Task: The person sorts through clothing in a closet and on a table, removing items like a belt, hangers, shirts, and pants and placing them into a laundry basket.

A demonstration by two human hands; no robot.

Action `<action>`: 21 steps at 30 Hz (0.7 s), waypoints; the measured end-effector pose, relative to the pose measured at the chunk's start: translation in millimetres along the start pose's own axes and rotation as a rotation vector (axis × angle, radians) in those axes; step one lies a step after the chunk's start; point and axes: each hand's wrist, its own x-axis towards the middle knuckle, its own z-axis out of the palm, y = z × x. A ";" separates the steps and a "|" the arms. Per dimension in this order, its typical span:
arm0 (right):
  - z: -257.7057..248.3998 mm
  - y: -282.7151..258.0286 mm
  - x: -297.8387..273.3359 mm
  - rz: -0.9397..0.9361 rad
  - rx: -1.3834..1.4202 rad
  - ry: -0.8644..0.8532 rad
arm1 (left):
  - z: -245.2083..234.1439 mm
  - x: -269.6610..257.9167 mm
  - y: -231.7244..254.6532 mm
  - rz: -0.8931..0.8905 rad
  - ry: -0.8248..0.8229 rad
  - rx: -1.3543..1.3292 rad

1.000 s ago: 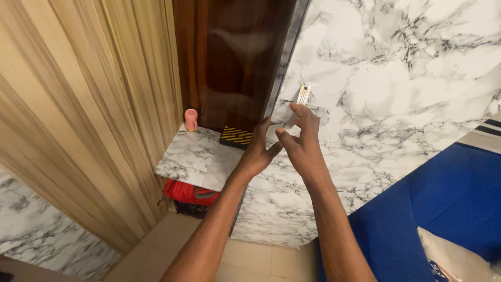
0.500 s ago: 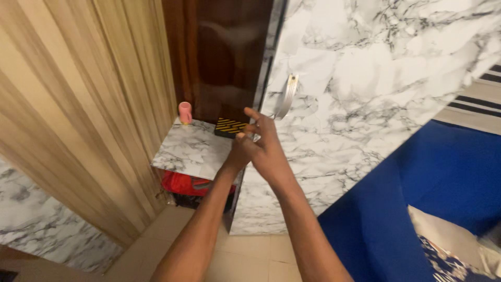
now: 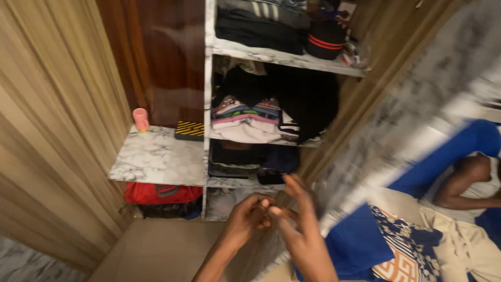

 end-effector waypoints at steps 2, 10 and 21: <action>-24.7 17.3 -9.6 -0.106 -0.053 0.079 | 4.6 1.7 7.6 0.052 -0.012 0.037; -103.9 63.3 -27.9 -0.004 -0.007 0.413 | 7.0 23.3 63.6 0.256 -0.010 0.113; -162.5 68.3 -10.6 -0.004 0.006 0.640 | -38.7 32.3 97.4 0.298 0.110 0.191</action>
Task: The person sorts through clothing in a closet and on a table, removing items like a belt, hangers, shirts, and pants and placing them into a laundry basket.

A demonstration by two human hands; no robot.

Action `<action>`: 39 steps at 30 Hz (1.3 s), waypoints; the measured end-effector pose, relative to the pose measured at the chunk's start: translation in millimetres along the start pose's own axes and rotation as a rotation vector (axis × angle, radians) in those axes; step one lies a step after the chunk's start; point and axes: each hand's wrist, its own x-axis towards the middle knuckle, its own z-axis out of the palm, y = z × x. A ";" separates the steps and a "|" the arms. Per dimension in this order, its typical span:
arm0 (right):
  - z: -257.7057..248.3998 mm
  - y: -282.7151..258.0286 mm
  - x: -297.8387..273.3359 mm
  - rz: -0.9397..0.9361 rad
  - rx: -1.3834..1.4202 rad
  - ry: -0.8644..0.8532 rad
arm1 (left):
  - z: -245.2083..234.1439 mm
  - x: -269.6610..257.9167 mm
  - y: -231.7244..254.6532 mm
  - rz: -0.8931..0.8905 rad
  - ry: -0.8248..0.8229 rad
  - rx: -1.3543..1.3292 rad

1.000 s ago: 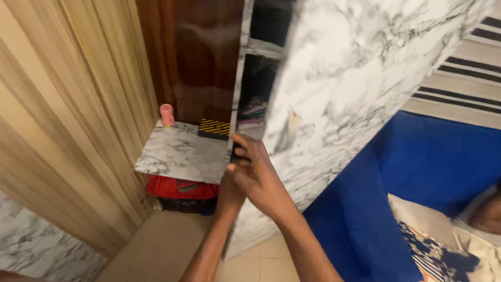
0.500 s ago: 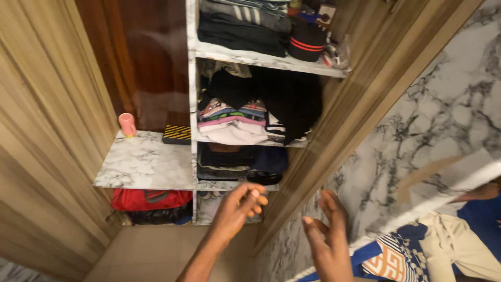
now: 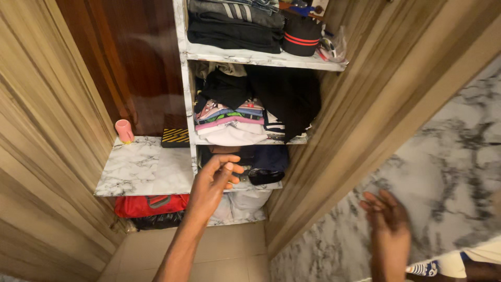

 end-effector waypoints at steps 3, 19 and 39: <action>-5.3 -14.5 8.1 0.051 -0.095 0.081 | -12.8 5.3 -4.6 -0.016 0.020 -0.012; -45.3 39.6 55.8 0.012 -0.155 0.248 | -28.7 41.8 -26.8 -0.098 0.028 -0.010; 33.8 106.7 71.8 -0.093 -0.254 0.277 | -35.8 68.9 -23.4 -0.101 0.043 -0.023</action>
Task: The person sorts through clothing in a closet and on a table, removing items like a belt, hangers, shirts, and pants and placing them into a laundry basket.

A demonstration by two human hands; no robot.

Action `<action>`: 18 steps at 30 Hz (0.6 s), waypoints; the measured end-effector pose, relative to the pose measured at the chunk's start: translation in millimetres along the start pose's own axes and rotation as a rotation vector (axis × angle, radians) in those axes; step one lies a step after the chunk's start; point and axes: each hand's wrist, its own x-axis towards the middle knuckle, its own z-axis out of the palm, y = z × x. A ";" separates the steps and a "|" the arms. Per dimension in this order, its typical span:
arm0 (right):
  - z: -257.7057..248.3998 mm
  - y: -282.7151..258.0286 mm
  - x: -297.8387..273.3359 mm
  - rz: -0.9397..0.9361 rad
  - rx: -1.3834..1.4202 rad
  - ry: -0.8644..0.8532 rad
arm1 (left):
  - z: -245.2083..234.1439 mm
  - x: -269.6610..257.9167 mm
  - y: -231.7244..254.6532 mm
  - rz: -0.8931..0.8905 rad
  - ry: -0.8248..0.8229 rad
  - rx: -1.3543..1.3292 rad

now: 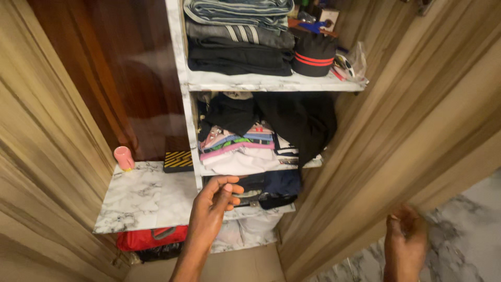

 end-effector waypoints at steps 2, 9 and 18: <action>12.7 6.6 9.2 -0.029 0.028 0.002 | -1.6 2.6 5.2 0.008 0.007 0.007; 34.6 -10.2 27.2 0.012 0.073 -0.052 | -5.2 12.4 11.0 0.029 0.026 0.032; 27.0 -3.0 48.4 0.059 0.236 -0.112 | -5.8 16.5 2.9 0.093 -0.011 0.022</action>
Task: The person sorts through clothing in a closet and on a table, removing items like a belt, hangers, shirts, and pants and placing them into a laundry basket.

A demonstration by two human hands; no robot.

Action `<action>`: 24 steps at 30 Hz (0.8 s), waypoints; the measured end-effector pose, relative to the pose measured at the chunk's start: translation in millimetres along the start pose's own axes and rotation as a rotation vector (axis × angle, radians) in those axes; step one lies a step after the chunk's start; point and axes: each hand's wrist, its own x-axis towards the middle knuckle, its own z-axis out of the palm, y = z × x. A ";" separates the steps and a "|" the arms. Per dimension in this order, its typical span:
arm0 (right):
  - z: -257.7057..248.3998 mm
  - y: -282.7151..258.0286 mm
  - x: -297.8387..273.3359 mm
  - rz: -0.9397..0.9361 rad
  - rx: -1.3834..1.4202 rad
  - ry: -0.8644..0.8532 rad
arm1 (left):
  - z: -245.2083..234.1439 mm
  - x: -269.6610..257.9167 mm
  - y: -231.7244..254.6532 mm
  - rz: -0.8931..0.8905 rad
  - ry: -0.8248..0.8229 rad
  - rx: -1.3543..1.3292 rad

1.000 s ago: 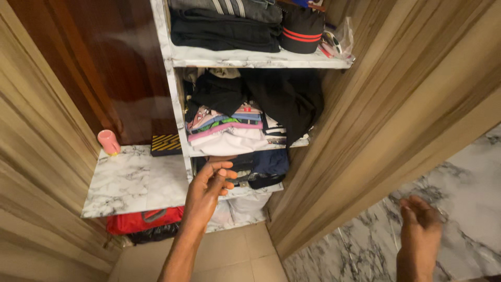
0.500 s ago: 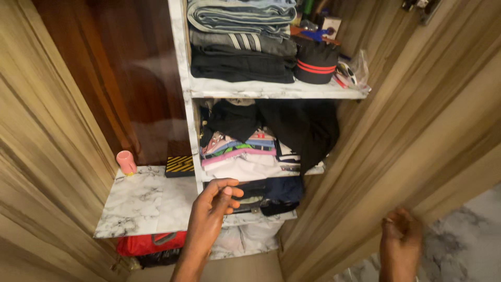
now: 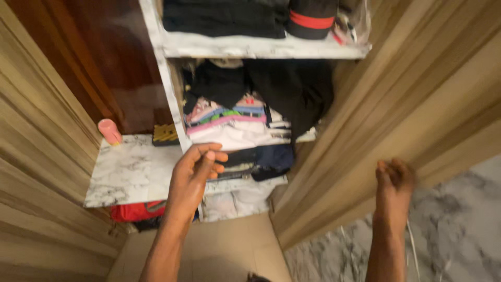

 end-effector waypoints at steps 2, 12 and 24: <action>-5.5 9.3 8.5 -0.008 0.035 -0.032 | 3.9 -2.0 1.5 -0.024 -0.016 -0.017; -12.6 19.1 7.7 0.089 -0.199 -0.078 | 14.2 -6.9 -8.3 -0.061 -0.017 -0.018; -1.9 78.4 -7.8 0.184 -0.153 -0.311 | 1.9 -16.2 -23.8 -0.113 0.052 0.004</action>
